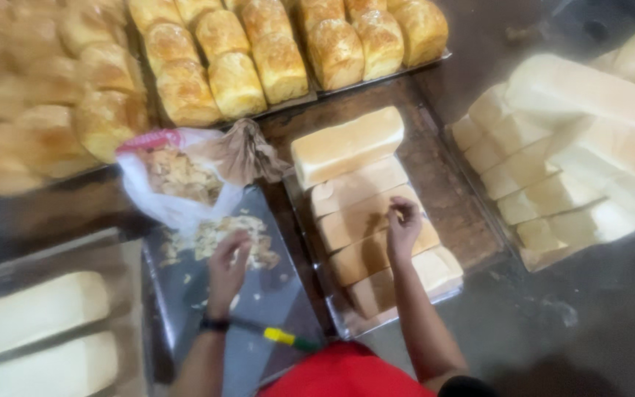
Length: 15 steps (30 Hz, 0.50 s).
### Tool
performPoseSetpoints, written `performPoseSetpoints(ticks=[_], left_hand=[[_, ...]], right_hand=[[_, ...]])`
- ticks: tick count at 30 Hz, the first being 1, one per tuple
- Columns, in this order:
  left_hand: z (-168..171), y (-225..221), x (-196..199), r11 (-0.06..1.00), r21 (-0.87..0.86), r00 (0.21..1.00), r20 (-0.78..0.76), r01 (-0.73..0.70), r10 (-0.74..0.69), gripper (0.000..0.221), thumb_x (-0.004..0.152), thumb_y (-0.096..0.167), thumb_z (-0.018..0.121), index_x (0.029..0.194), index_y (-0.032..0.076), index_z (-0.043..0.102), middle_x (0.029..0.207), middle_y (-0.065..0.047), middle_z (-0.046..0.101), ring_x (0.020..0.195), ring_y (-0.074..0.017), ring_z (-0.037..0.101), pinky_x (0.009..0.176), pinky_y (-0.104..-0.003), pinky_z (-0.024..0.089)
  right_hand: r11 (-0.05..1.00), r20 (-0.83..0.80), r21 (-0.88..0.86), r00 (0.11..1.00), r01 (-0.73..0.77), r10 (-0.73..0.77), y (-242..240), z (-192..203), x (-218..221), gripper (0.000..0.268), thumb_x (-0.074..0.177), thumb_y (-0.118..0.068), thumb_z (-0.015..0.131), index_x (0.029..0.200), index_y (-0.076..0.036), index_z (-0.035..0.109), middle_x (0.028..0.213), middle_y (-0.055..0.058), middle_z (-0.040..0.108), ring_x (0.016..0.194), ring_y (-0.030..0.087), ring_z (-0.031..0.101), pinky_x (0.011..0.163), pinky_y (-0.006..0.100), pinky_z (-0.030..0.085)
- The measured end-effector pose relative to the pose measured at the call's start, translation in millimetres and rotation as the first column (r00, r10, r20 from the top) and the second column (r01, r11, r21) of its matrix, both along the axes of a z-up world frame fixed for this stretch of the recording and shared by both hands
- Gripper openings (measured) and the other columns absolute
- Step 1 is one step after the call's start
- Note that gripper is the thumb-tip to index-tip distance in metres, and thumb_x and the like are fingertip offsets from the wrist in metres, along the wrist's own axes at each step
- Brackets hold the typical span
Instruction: The person scrapes several loaves of bread with a knife to remove excess crust and moves the loaves between metal trays in a bakery.
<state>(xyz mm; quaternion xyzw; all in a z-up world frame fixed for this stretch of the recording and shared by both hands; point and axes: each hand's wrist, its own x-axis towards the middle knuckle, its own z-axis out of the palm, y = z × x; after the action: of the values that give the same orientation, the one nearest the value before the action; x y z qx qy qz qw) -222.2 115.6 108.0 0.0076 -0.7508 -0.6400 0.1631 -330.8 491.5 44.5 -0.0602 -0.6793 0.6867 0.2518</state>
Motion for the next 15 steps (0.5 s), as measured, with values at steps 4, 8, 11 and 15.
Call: performPoseSetpoints(ticks=[4, 8, 11, 15], left_hand=[[15, -40, 90, 0.971, -0.116, 0.971, 0.095, -0.208, 0.219, 0.022, 0.102, 0.017, 0.063, 0.105, -0.002, 0.073, 0.128, -0.009, 0.07, 0.114, -0.0191, 0.065, 0.092, -0.03, 0.051], [9, -104, 161, 0.863, -0.342, 0.924, -0.043, -0.371, 0.38, 0.026, 0.105, 0.022, 0.057, 0.114, 0.001, 0.07, 0.136, -0.015, 0.062, 0.123, -0.0254, 0.06, 0.098, -0.036, 0.049], [-17, -155, 216, 0.508, -0.702, 0.838, -0.239, -0.498, 0.491, 0.044, 0.105, 0.036, 0.061, 0.135, 0.004, 0.062, 0.142, -0.018, 0.057, 0.139, -0.0386, 0.05, 0.123, -0.053, 0.037], [-67, -212, 273, 0.332, -0.79, 0.714, -0.183, -0.516, 0.676, 0.082, 0.09, 0.049, 0.065, 0.154, 0.002, 0.043, 0.157, -0.027, 0.041, 0.15, -0.052, 0.031, 0.124, -0.068, 0.02]], right_hand=[[0.994, -0.005, -0.031, 0.994, -0.108, 0.108, -44, -8, 34, 0.017, 0.095, 0.006, 0.063, 0.105, -0.007, 0.066, 0.101, 0.002, 0.069, 0.091, 0.011, 0.064, 0.079, 0.026, 0.053], [0.948, 0.015, 0.001, 0.948, -0.317, 0.317, -116, -9, 66, 0.013, 0.098, 0.004, 0.065, 0.104, -0.007, 0.067, 0.099, 0.002, 0.07, 0.087, 0.011, 0.063, 0.073, 0.025, 0.052], [0.875, -0.004, 0.13, 0.882, -0.467, 0.471, -181, -10, 104, 0.022, 0.093, 0.009, 0.061, 0.104, -0.008, 0.07, 0.102, 0.005, 0.072, 0.094, 0.013, 0.068, 0.08, 0.027, 0.057], [0.701, 0.097, 0.394, 0.786, -0.594, 0.611, -252, -30, 146, 0.023, 0.089, 0.002, 0.067, 0.11, -0.007, 0.068, 0.104, 0.009, 0.07, 0.087, 0.02, 0.069, 0.071, 0.029, 0.056]])
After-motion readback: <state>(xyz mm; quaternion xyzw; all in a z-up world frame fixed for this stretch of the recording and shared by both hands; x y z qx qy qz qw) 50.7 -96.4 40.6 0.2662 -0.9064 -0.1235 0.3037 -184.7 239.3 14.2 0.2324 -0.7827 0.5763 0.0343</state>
